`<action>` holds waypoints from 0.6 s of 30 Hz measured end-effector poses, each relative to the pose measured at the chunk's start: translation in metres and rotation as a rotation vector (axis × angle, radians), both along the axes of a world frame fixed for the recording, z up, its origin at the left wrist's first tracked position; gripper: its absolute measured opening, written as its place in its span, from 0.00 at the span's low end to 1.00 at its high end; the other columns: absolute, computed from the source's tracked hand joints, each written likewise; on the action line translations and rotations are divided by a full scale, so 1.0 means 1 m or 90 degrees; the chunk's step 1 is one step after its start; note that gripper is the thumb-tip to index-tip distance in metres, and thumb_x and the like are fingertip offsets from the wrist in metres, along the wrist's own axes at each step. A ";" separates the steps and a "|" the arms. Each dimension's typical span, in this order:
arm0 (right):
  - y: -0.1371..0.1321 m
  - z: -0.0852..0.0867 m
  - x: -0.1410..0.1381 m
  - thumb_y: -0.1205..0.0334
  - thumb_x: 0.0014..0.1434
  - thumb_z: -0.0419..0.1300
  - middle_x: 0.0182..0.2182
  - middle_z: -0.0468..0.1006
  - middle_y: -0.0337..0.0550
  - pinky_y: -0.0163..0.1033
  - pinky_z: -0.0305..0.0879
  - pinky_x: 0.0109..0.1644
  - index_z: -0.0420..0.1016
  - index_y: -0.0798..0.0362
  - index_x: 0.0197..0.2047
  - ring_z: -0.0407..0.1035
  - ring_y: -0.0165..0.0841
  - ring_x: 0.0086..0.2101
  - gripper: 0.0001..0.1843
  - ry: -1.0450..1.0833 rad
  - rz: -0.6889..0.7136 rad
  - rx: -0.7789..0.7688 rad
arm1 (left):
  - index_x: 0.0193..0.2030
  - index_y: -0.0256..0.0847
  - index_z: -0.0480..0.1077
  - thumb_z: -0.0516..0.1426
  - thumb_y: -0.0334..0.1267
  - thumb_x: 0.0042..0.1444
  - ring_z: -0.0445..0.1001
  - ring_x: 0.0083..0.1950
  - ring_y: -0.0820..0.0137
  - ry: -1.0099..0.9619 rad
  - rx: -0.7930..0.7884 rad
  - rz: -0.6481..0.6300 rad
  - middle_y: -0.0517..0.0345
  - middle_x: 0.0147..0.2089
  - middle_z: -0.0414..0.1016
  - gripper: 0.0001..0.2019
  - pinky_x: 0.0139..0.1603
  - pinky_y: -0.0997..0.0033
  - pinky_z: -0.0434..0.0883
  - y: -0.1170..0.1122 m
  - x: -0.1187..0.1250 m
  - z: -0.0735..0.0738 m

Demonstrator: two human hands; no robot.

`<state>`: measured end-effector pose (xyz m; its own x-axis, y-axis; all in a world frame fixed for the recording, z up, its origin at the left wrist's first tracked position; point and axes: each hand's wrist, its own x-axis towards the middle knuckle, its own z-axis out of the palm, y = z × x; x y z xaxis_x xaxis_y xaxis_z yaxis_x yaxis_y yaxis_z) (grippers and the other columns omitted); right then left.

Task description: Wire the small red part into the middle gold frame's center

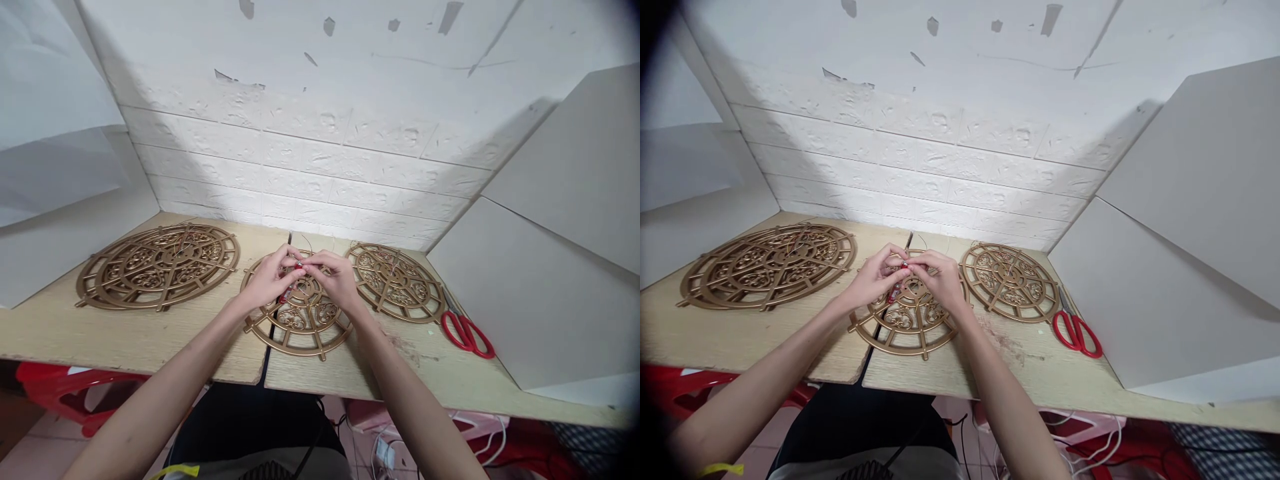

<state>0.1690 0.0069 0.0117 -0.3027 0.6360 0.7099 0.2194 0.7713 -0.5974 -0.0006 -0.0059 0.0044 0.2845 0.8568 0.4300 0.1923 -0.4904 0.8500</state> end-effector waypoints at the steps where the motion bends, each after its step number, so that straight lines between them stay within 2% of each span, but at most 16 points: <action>1: 0.000 0.000 0.000 0.63 0.55 0.62 0.32 0.80 0.43 0.38 0.68 0.39 0.80 0.50 0.35 0.72 0.32 0.33 0.05 0.002 -0.004 -0.004 | 0.42 0.41 0.62 0.57 0.44 0.54 0.72 0.26 0.73 0.002 0.000 0.001 0.60 0.32 0.77 0.13 0.28 0.74 0.67 0.000 0.000 0.000; 8: 0.000 -0.005 -0.003 0.61 0.54 0.63 0.31 0.78 0.43 0.36 0.68 0.36 0.77 0.54 0.38 0.70 0.31 0.30 0.08 0.049 -0.013 -0.085 | 0.41 0.42 0.61 0.56 0.45 0.55 0.74 0.28 0.71 0.016 0.003 0.002 0.58 0.34 0.78 0.12 0.29 0.73 0.68 0.002 -0.001 -0.003; 13: 0.001 -0.004 -0.002 0.62 0.54 0.63 0.29 0.78 0.42 0.36 0.65 0.35 0.77 0.54 0.32 0.69 0.31 0.29 0.04 0.024 -0.024 -0.052 | 0.42 0.42 0.61 0.56 0.45 0.55 0.75 0.30 0.70 0.017 0.015 0.002 0.58 0.34 0.77 0.12 0.29 0.73 0.68 0.003 -0.002 -0.003; 18: 0.001 -0.003 0.000 0.62 0.55 0.62 0.29 0.78 0.42 0.36 0.65 0.36 0.77 0.53 0.33 0.69 0.31 0.29 0.04 0.000 -0.020 -0.024 | 0.44 0.43 0.61 0.56 0.44 0.56 0.74 0.28 0.71 0.017 0.018 -0.012 0.59 0.32 0.77 0.13 0.29 0.74 0.68 0.001 -0.002 -0.002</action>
<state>0.1686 0.0078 0.0088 -0.2822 0.6715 0.6852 0.2425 0.7409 -0.6262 -0.0021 -0.0044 0.0028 0.3119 0.8387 0.4464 0.2059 -0.5183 0.8300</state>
